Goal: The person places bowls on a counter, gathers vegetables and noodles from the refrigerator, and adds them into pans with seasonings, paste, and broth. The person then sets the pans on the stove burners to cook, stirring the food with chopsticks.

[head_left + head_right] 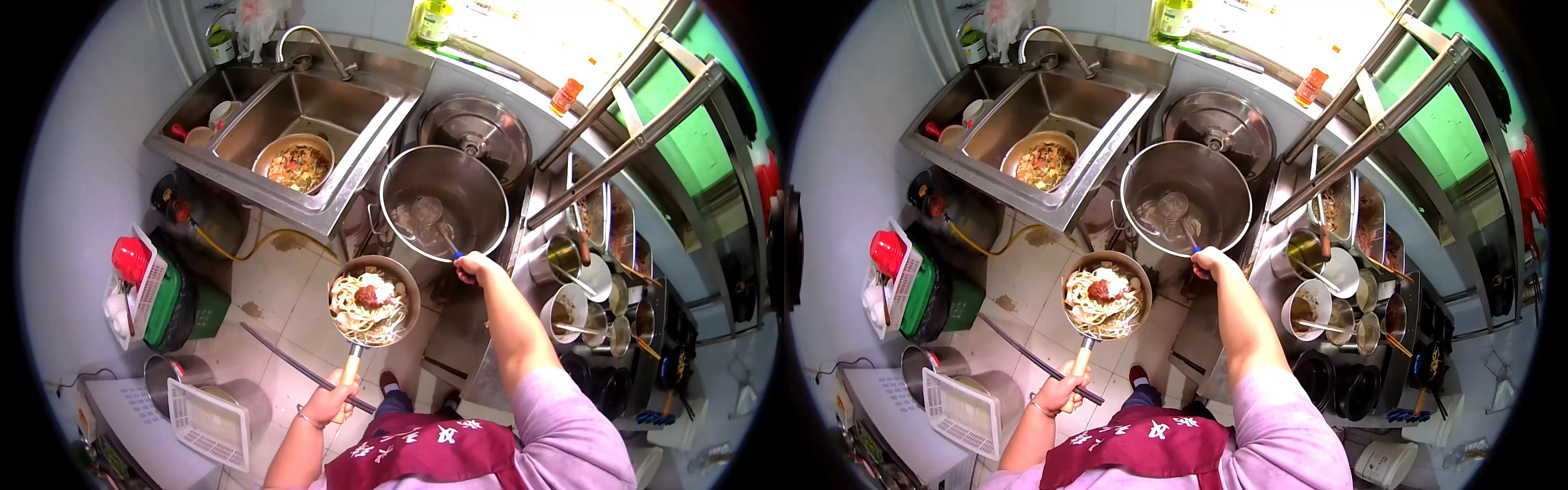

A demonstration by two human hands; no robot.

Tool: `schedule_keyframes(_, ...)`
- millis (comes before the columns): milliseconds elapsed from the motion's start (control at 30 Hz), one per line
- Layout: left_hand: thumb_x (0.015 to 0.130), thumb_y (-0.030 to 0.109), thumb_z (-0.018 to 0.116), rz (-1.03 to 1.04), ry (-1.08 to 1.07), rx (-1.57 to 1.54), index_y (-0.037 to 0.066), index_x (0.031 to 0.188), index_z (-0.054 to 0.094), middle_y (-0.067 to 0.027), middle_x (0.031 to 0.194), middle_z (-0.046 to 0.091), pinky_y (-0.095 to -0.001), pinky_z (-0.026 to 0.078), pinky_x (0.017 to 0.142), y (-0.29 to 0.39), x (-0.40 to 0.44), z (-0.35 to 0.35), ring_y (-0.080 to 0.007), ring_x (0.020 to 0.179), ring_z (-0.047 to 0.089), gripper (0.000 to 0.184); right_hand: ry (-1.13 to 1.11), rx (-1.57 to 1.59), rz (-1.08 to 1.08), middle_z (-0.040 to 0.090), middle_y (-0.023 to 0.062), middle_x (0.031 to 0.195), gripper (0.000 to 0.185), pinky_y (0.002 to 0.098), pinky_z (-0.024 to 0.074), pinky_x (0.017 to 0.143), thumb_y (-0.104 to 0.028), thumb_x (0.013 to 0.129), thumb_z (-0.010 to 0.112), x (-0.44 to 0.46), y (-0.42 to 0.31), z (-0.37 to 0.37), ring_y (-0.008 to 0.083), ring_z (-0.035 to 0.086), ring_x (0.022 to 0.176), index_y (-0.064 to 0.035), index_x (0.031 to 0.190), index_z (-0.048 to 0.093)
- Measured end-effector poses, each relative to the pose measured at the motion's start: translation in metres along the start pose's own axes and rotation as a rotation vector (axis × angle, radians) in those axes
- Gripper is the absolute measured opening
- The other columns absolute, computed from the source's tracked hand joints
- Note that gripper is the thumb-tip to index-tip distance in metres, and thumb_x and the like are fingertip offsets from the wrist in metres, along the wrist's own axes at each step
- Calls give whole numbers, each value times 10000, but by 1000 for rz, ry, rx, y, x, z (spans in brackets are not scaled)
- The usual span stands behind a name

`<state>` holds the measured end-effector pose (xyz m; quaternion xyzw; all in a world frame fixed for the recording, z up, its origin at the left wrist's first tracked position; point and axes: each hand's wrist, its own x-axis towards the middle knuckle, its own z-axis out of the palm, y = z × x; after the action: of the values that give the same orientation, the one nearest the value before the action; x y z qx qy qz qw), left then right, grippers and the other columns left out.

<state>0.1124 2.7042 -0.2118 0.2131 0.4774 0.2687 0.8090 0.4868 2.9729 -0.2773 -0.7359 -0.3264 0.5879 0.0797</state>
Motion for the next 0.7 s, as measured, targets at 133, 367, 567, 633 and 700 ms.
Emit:
schedule_keyframes(133, 821, 112, 487, -9, -13, -10, 42, 1052, 437, -35, 732, 501, -227, 370, 358, 2, 17, 5, -81, 409, 410, 247, -202, 580, 61, 450, -32, 576, 181, 168, 342, 363, -155, 900, 473, -10, 21, 1, 48, 413, 444, -93, 730, 455)
schedule_keyframes(367, 826, 126, 497, -18, -7, 17, 52, 1048, 445, -24, 725, 497, -231, 373, 361, 7, 37, 9, -74, 415, 412, 239, -222, 689, -35, 465, -38, 626, 119, 162, 305, 372, -164, 907, 471, -32, 46, 1, 40, 396, 465, -96, 809, 477)
schedule_keyframes(567, 833, 132, 484, 39, -34, 80, 52, 1040, 446, -22, 725, 487, -240, 384, 373, 14, 59, 14, -69, 443, 418, 225, -172, 565, -181, 477, -27, 653, 97, 180, 296, 364, -167, 889, 500, -73, 42, -13, 39, 408, 468, -79, 849, 492)
schedule_keyframes(633, 833, 126, 480, 36, -30, 71, 56, 1033, 447, -20, 722, 482, -244, 387, 377, 22, 64, 21, -69, 448, 418, 215, -167, 537, -203, 474, -25, 650, 99, 180, 296, 364, -167, 890, 501, -98, 38, -22, 40, 406, 465, -75, 856, 494)
schedule_keyframes(700, 844, 132, 476, 60, -39, 80, 62, 1026, 448, -15, 719, 477, -242, 386, 382, 26, 75, 25, -70, 448, 412, 197, -189, 529, -189, 468, -23, 648, 110, 179, 296, 361, -174, 891, 507, -127, 34, -34, 42, 409, 463, -66, 877, 491)
